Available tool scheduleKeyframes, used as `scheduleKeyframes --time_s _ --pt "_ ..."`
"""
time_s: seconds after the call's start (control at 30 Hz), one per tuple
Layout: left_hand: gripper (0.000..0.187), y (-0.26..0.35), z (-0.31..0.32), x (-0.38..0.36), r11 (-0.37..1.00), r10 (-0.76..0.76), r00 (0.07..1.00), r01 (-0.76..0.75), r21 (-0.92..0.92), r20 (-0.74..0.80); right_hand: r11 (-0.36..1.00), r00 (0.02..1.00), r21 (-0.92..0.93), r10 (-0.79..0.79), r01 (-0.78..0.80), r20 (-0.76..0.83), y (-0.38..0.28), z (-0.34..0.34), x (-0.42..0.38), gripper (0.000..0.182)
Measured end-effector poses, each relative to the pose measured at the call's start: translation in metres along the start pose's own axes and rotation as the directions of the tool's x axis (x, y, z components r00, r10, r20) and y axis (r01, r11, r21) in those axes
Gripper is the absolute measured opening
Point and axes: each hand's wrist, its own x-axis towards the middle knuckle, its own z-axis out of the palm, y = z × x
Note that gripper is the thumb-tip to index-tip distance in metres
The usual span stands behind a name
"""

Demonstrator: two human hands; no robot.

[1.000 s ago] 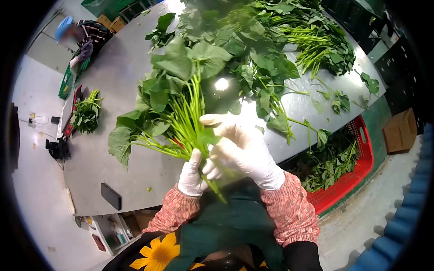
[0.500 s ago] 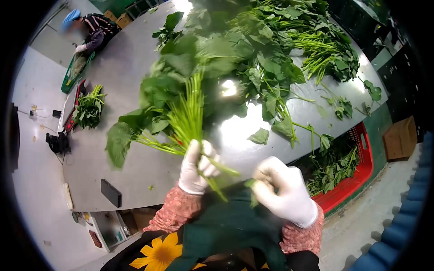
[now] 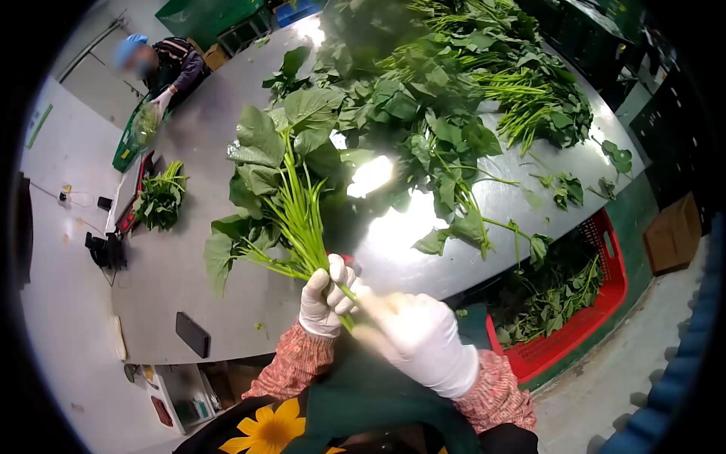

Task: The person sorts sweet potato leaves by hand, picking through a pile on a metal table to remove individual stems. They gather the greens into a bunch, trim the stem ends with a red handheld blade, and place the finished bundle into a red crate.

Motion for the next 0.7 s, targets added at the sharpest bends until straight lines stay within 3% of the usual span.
scheduleKeyframes --time_s 0.03,0.17,0.2,0.3,0.33,0.57,0.7 --pt "0.019 0.001 0.001 -0.002 1.0 -0.007 1.0 0.007 0.007 -0.018 0.996 0.995 -0.077 -0.05 0.043 -0.091 -0.001 0.008 -0.001 0.044" --pt "0.025 -0.006 0.003 -0.005 0.979 0.037 0.986 -0.003 0.205 -0.165 0.989 0.988 -0.103 -0.113 0.102 -0.108 0.005 0.01 -0.005 0.039" --pt "0.023 -0.006 0.001 -0.003 0.991 0.019 0.993 -0.003 0.132 -0.116 0.987 0.987 -0.112 -0.124 0.112 -0.104 0.005 0.009 -0.007 0.038" --pt "0.02 -0.01 0.007 -0.004 0.997 0.028 0.97 -0.01 0.075 -0.242 0.988 0.992 -0.114 -0.114 0.107 -0.052 0.002 0.012 -0.012 0.037" --pt "0.022 -0.01 0.002 -0.006 1.0 -0.014 0.984 0.011 -0.021 -0.179 0.989 0.993 -0.1 -0.111 0.105 -0.049 0.0 0.012 -0.013 0.036" --pt "0.021 -0.008 -0.007 -0.011 0.987 -0.098 0.987 0.079 -0.143 -0.128 0.996 0.995 -0.032 -0.085 0.084 -0.043 0.004 0.018 -0.019 0.035" --pt "0.019 -0.011 -0.005 -0.007 0.978 -0.053 0.998 0.045 -0.202 -0.031 0.998 0.998 0.056 -0.033 0.035 -0.05 0.01 0.02 -0.021 0.027"
